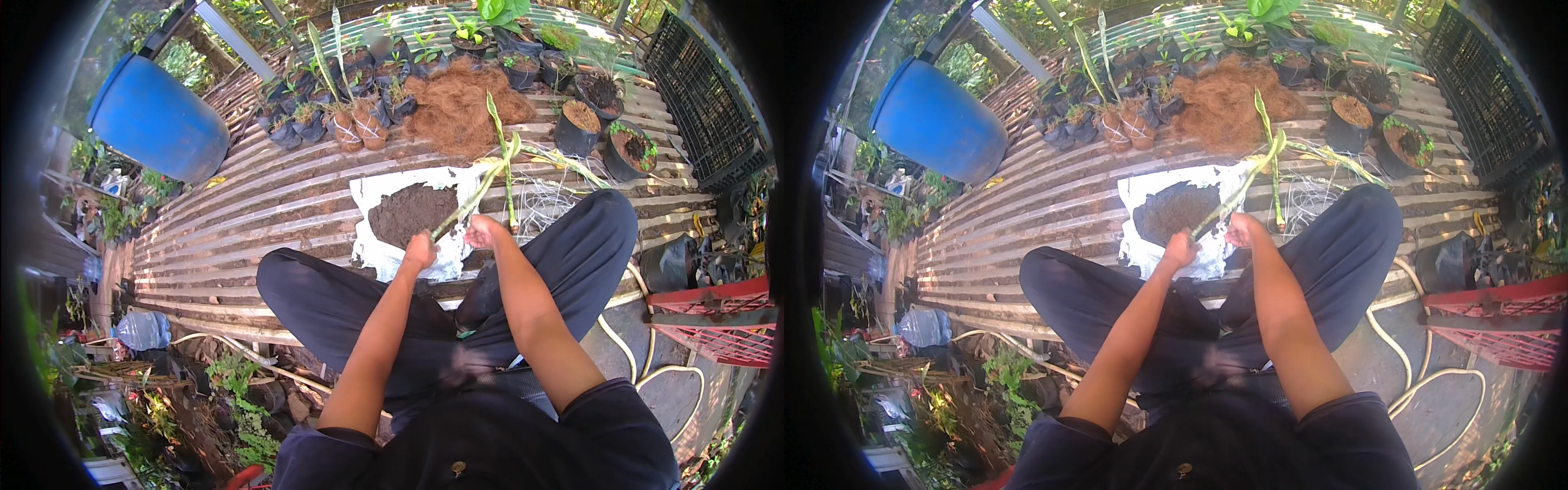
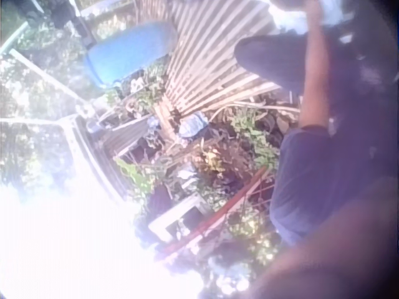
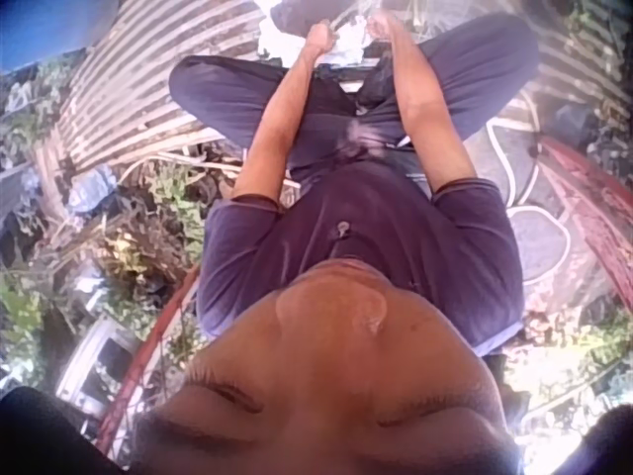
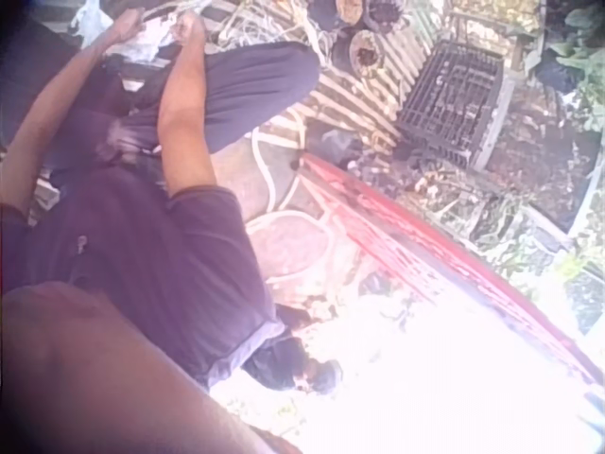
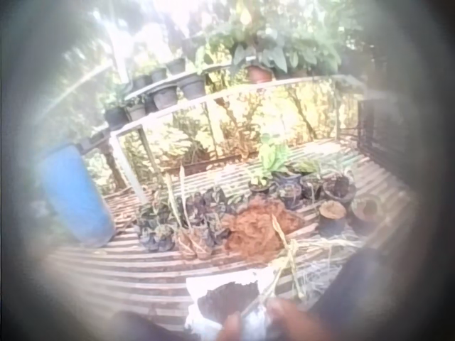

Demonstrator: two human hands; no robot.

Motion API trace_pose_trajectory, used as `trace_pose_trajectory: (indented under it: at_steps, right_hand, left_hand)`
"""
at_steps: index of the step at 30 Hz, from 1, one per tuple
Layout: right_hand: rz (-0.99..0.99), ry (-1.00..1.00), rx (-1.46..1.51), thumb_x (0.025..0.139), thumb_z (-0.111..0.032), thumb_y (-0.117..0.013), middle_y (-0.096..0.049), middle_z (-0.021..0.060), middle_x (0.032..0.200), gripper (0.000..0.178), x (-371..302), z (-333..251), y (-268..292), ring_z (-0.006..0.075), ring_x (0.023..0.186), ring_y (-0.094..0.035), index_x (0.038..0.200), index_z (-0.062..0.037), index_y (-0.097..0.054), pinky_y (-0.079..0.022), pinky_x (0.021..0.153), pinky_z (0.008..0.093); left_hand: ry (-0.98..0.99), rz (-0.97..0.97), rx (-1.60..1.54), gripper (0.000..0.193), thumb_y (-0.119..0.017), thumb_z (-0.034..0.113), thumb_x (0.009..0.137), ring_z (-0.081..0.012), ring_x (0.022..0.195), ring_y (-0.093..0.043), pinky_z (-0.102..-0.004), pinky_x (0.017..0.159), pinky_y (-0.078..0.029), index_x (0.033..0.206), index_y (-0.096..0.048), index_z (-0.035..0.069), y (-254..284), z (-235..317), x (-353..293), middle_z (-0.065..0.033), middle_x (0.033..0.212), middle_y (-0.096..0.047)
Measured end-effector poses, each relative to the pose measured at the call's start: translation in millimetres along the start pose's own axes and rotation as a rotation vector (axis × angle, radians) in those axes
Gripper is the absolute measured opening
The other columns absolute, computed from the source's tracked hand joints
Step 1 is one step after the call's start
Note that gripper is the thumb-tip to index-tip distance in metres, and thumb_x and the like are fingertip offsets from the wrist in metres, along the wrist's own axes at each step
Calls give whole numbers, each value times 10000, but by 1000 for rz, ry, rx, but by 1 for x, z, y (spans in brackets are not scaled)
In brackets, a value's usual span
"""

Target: The person sits on a corrugated metal floor and ties a plant's root ball with white string. They then pick up a plant cutting and pack soil around its base by hand, preparing it for planting.

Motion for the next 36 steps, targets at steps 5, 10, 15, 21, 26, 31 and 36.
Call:
trace_pose_trajectory:
  at_steps: [5,10,15,21,26,31,36]
  right_hand:
    - [4,-98,147,907,-175,-478,-661,67,842,150,-3,-4,2,210,875,-680,933,-58,-569,-526,766,355]
    - [-59,-113,146,929,-156,-485,-662,101,892,146,-4,6,-8,276,979,-697,953,-37,-565,-552,875,417]
    - [-41,-80,92,952,-82,-495,-664,173,999,174,5,13,-18,325,1008,-696,1020,59,-572,-565,903,452]
    - [117,77,-193,849,-34,-689,-694,180,953,211,1,1,-20,292,852,-723,995,79,-587,-599,794,399]
    - [487,475,-679,731,-139,-821,-699,210,953,345,-31,-25,-25,317,874,-708,972,7,-620,-562,794,400]
    - [486,563,-745,715,-191,-829,-697,206,974,369,-47,-30,-31,374,959,-671,1003,-51,-646,-523,870,441]
    - [451,674,-850,809,-204,-760,-697,237,965,275,-57,-39,-38,397,978,-661,1017,-42,-683,-518,874,461]
  left_hand:
    - [52,-8,-223,343,-691,154,861,-443,1083,-629,-454,907,-495,1093,-602,-84,16,-10,4,-325,1059,-656]
    - [107,-20,-158,325,-687,171,867,-463,1102,-606,-473,922,-483,1074,-615,-69,7,-18,5,-334,1071,-645]
    - [72,-36,-80,335,-687,174,865,-455,1090,-615,-471,914,-488,1091,-612,-60,-3,-20,8,-314,1076,-656]
    - [77,-60,-130,358,-686,185,867,-440,1101,-619,-458,932,-485,1120,-608,-57,-3,-22,9,-299,1095,-660]
    - [28,-18,-177,298,-666,155,876,-456,1086,-618,-468,910,-490,1066,-617,-69,0,-17,6,-326,1052,-654]
    - [54,-53,-137,299,-664,159,879,-450,1084,-624,-463,903,-492,1067,-621,-69,1,-15,5,-320,1055,-657]
    - [34,-33,-62,275,-644,157,890,-426,1069,-637,-456,900,-496,1069,-615,-48,7,-10,3,-282,1031,-678]
Point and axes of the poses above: each hand's wrist, its own x-axis towards the middle knuckle, its own y-axis out of the back of the hand, z = x × y, the point moved 8 cm from there along x, towards the middle knuckle
